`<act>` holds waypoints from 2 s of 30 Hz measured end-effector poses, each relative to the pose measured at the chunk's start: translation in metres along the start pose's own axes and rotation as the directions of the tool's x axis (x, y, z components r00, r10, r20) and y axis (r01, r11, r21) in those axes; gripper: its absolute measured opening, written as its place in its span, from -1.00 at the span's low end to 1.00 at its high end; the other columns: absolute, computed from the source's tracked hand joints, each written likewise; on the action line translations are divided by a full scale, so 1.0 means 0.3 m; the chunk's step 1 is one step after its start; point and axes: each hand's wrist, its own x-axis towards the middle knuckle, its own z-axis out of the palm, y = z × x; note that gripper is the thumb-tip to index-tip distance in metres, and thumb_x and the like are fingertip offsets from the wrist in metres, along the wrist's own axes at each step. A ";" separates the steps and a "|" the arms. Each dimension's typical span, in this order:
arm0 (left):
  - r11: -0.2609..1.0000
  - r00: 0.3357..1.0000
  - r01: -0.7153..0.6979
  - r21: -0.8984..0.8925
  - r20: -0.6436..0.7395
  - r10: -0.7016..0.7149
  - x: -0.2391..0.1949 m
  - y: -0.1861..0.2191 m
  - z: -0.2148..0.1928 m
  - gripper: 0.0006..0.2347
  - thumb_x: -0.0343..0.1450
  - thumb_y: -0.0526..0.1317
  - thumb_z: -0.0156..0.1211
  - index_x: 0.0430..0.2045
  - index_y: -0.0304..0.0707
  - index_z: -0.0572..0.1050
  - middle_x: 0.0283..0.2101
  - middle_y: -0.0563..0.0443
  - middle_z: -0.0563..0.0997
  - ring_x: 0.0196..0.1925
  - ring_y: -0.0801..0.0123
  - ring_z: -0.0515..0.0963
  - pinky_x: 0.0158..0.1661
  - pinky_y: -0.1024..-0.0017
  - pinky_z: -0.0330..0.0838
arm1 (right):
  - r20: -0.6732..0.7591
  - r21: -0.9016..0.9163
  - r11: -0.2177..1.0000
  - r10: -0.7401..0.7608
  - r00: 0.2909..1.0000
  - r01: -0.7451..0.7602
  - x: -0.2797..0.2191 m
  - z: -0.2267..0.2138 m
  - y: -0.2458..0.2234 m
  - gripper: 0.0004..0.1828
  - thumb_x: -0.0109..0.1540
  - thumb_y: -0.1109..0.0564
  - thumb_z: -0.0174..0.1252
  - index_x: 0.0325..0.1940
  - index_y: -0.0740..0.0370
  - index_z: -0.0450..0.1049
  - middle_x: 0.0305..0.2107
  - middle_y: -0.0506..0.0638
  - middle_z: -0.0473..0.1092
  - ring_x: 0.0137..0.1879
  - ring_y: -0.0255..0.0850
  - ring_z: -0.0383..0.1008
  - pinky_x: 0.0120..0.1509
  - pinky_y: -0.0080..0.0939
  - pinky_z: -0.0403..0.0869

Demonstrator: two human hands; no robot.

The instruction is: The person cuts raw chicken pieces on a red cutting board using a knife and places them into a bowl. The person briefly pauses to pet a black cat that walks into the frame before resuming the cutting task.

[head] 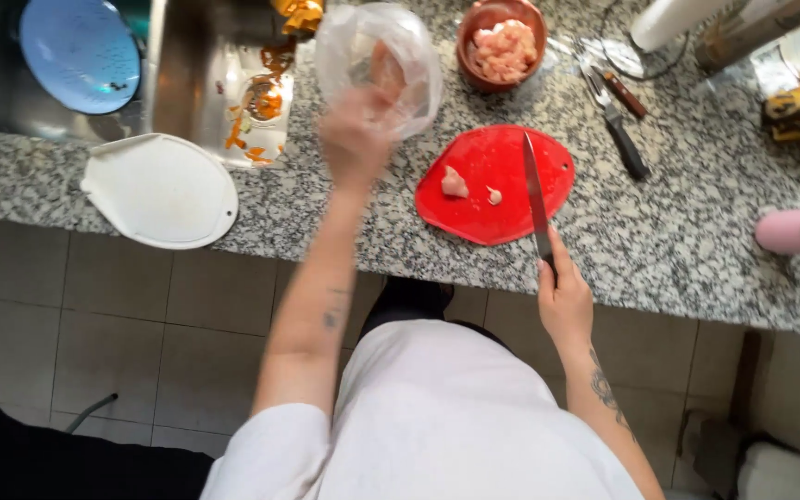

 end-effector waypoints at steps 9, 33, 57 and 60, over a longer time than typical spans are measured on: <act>0.815 0.980 -0.048 0.578 0.186 -0.074 0.054 -0.187 -0.091 -0.60 0.30 -0.27 0.32 -0.01 -0.25 0.34 0.04 -0.14 0.39 -0.10 0.20 0.49 -0.12 0.37 0.44 | 0.082 -0.014 1.000 0.029 0.996 -0.028 0.002 -0.008 0.018 -0.49 0.32 0.03 -0.16 0.36 -0.30 0.06 -0.43 -0.05 0.36 -0.47 -0.19 0.28 -0.47 -0.20 0.19; 0.945 0.816 -0.311 -0.102 0.481 0.320 -0.380 0.010 0.468 -0.80 0.23 -0.02 0.28 -0.37 0.10 0.45 -0.30 0.25 0.48 -0.24 0.36 0.47 -0.30 0.42 0.34 | -0.045 -0.303 0.951 -0.071 0.996 0.054 0.019 0.047 -0.003 -0.49 0.29 -0.02 -0.13 0.33 -0.45 0.10 -0.36 0.02 0.38 -0.37 0.17 0.47 -0.23 0.10 0.49; 0.933 0.826 -0.348 -0.093 0.440 0.352 -0.352 0.044 0.441 -0.83 0.17 -0.08 0.31 -0.45 0.12 0.49 -0.34 0.26 0.51 -0.25 0.35 0.49 -0.28 0.43 0.41 | -0.091 -0.428 0.885 -0.243 0.966 0.182 0.152 0.094 0.076 -0.43 0.30 0.14 -0.15 0.40 -0.18 0.03 -0.56 0.02 0.26 -0.59 0.05 0.42 -0.50 -0.02 0.48; 0.941 0.785 -0.314 -0.125 0.522 0.332 -0.345 0.084 0.368 -0.80 0.18 -0.06 0.32 -0.40 0.08 0.52 -0.35 0.19 0.52 -0.26 0.30 0.51 -0.25 0.38 0.39 | -0.034 -0.261 0.959 -0.127 0.991 0.113 0.155 0.082 0.020 -0.47 0.32 0.11 -0.23 0.40 -0.18 0.05 -0.51 0.02 0.30 -0.60 -0.22 0.33 -0.57 -0.29 0.40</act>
